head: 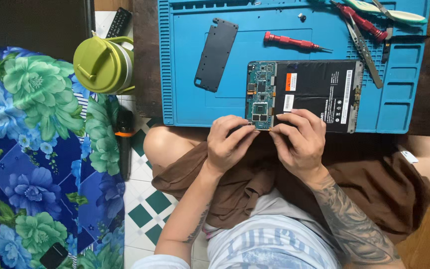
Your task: The person works on a disassembled electronic device on a blue mat, placing a battery into the chassis and connecting a ribbon cable. They then use a red screwdriver to secure the battery in place.
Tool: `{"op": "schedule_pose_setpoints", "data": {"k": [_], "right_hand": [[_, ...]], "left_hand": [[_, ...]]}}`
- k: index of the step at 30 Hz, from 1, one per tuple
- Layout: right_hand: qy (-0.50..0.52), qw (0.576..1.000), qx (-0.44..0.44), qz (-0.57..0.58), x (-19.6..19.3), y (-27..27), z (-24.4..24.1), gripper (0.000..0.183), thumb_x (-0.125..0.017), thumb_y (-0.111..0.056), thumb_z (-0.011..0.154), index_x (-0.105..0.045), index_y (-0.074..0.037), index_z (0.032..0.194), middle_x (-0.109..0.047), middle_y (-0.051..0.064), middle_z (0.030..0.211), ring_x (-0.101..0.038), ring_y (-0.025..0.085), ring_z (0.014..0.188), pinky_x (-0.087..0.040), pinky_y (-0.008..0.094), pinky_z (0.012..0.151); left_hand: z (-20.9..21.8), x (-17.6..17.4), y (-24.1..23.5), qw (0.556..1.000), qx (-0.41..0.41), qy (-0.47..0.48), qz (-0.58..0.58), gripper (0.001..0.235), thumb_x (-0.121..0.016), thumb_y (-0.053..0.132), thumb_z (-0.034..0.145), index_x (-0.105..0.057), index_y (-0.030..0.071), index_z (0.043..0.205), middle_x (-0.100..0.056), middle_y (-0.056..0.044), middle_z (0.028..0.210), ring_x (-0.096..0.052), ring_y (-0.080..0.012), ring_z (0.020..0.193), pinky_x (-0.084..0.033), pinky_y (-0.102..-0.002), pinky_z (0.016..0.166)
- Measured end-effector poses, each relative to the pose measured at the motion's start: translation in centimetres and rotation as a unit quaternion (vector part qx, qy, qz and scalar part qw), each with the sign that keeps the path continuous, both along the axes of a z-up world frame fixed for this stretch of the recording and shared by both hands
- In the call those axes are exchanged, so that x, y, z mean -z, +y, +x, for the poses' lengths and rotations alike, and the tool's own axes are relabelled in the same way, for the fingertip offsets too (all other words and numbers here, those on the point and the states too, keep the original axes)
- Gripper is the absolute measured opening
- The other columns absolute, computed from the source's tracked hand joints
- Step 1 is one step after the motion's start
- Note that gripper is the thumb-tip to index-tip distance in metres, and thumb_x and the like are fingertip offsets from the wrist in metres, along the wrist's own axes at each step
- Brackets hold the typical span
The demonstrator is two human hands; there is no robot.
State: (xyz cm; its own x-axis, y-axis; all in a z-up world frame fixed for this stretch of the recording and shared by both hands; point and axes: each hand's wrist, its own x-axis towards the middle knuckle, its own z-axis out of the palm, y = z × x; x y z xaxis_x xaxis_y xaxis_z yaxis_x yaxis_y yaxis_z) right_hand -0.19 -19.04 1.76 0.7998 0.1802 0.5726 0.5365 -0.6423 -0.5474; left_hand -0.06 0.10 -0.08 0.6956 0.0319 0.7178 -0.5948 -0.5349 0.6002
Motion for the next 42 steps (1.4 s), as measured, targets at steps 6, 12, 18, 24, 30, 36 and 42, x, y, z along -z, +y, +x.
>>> {"op": "schedule_pose_setpoints", "data": {"k": [6, 12, 18, 24, 30, 36, 42], "right_hand": [[0.029, 0.998, -0.022, 0.048, -0.5, -0.4, 0.0, 0.006, -0.079, -0.015, 0.096, -0.076, -0.011, 0.093, -0.075, 0.008, 0.110, -0.065, 0.036, 0.115, -0.045, 0.045, 0.101], [0.027, 0.999, -0.021, 0.011, -0.2, -0.6, -0.3, 0.005, -0.080, -0.015, 0.096, -0.077, -0.012, 0.093, -0.074, 0.008, 0.112, -0.064, 0.037, 0.116, -0.046, 0.046, 0.101], [-0.001, 0.997, -0.069, -0.046, -2.2, -0.8, -0.7, 0.009, -0.085, -0.013, 0.088, -0.078, -0.014, 0.092, -0.075, 0.007, 0.111, -0.065, 0.037, 0.114, -0.048, 0.049, 0.101], [0.040, 0.996, -0.076, -0.030, -1.2, -1.4, -2.8, 0.002, -0.078, -0.017, 0.094, -0.076, -0.016, 0.094, -0.075, 0.002, 0.111, -0.066, 0.033, 0.117, -0.045, 0.049, 0.108], [0.072, 0.995, -0.048, 0.048, -0.8, -1.8, -4.5, 0.018, -0.080, -0.026, 0.094, -0.078, -0.012, 0.104, -0.075, 0.006, 0.112, -0.064, 0.034, 0.118, -0.042, 0.050, 0.111], [0.096, 0.991, -0.041, 0.086, -1.4, -0.9, -5.6, 0.004, -0.078, -0.012, 0.094, -0.080, -0.010, 0.097, -0.076, 0.009, 0.107, -0.066, 0.035, 0.112, -0.050, 0.045, 0.104], [0.237, 0.941, -0.019, 0.240, 0.3, -0.8, -7.1, 0.006, -0.080, 0.002, 0.087, -0.078, -0.003, 0.089, -0.078, 0.012, 0.090, -0.077, 0.030, 0.092, -0.059, 0.042, 0.084]], "left_hand": [[0.1, -0.5, 0.4, 1.000, 0.011, -0.009, -0.013, 0.020, -0.089, 0.006, 0.078, -0.081, 0.012, 0.095, -0.076, -0.006, 0.097, -0.073, -0.0253, 0.087, -0.061, -0.039, 0.081], [-0.1, -0.5, 0.9, 0.999, -0.008, -0.009, -0.029, 0.017, -0.088, 0.005, 0.079, -0.080, 0.011, 0.092, -0.076, -0.008, 0.095, -0.073, -0.0280, 0.085, -0.061, -0.041, 0.080], [-1.9, -0.7, 0.4, 1.000, 0.005, -0.019, -0.004, 0.019, -0.088, 0.013, 0.081, -0.081, 0.012, 0.098, -0.077, -0.006, 0.097, -0.073, -0.0259, 0.086, -0.060, -0.040, 0.081], [-5.0, 0.7, -1.9, 0.983, 0.082, 0.125, -0.102, 0.006, -0.081, 0.008, 0.088, -0.080, 0.012, 0.093, -0.074, -0.002, 0.082, -0.068, -0.0222, 0.073, -0.056, -0.034, 0.072], [-6.1, 0.1, -2.7, 0.931, 0.108, 0.252, -0.241, 0.005, -0.074, 0.008, 0.096, -0.077, 0.006, 0.093, -0.074, -0.007, 0.078, -0.068, -0.0235, 0.070, -0.054, -0.035, 0.066], [-6.7, -0.6, -4.2, 0.966, 0.067, 0.167, -0.183, 0.003, -0.076, 0.004, 0.093, -0.078, 0.005, 0.094, -0.075, -0.006, 0.080, -0.070, -0.0262, 0.070, -0.058, -0.035, 0.063], [-7.0, 0.2, -4.4, 0.999, 0.031, 0.006, -0.021, 0.013, -0.080, 0.000, 0.085, -0.079, 0.005, 0.096, -0.075, -0.007, 0.083, -0.068, -0.0242, 0.067, -0.059, -0.035, 0.063]]}}
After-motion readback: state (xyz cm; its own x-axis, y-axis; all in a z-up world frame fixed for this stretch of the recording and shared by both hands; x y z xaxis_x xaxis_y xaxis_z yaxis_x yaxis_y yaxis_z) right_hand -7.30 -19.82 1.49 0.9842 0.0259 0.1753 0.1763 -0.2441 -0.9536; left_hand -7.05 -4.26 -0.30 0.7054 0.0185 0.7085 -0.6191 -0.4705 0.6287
